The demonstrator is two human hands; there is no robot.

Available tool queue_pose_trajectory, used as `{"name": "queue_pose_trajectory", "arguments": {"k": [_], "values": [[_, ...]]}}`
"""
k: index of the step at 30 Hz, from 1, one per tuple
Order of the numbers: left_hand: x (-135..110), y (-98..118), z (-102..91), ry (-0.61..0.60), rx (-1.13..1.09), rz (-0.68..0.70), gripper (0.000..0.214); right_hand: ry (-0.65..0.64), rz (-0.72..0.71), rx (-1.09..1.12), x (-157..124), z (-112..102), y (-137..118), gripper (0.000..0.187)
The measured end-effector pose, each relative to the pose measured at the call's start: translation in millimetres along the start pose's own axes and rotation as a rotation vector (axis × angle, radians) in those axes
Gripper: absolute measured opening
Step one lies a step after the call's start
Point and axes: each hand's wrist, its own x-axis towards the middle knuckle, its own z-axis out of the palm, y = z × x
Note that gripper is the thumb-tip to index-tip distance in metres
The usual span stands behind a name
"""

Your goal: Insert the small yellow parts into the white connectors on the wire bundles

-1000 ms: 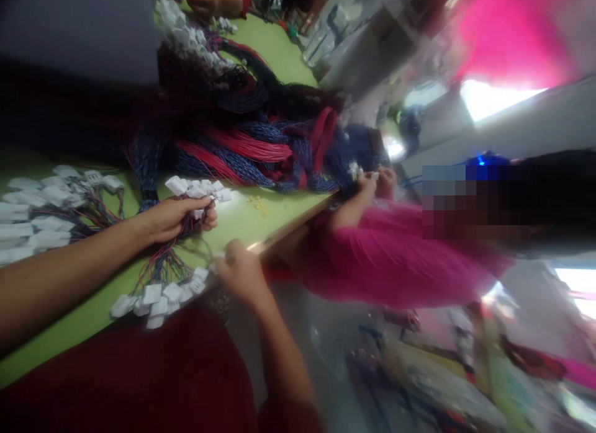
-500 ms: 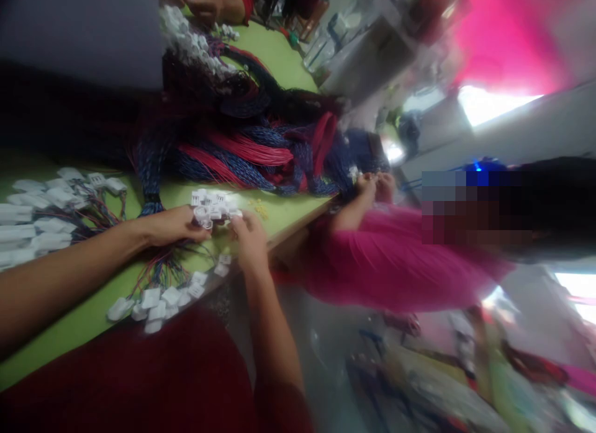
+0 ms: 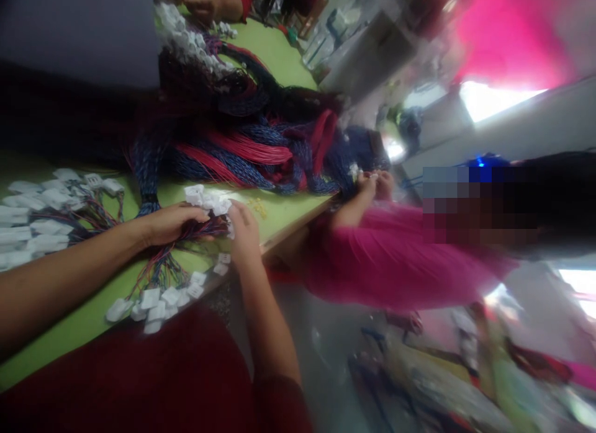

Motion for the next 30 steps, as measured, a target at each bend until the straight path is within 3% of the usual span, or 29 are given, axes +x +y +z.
{"name": "queue_pose_trajectory", "arguments": {"k": [3,10,14,18,23,27,30], "values": [[-1.8,1.4,4.2,0.04,0.078,-0.003,0.01,0.06,0.043,0.079,-9.8,-0.9,-6.6,0.024],[-3.4,-2.5,7.5,0.048,0.461,0.092,0.025,0.183,0.223,0.265,-7.7,10.0,-23.9,0.02],[-3.9,-1.4,5.4,0.01,0.624,0.284,0.025,0.124,0.12,0.149,2.5,12.5,-22.7,0.019],[-5.9,1.0,5.4,0.024,0.449,0.219,0.033,0.086,0.048,0.062,-7.6,9.1,-25.9,0.03],[-9.0,5.0,5.8,-0.032,0.239,0.18,0.02,0.202,-0.016,-0.012,-30.5,-0.7,-20.7,0.042],[-6.8,2.4,4.3,0.017,0.199,0.198,0.019,0.138,0.139,0.091,-41.5,-5.9,-9.5,0.036],[-5.8,-0.6,4.5,0.024,0.178,0.214,0.021,0.098,0.095,0.054,-48.2,-7.3,-10.8,0.025]]}}
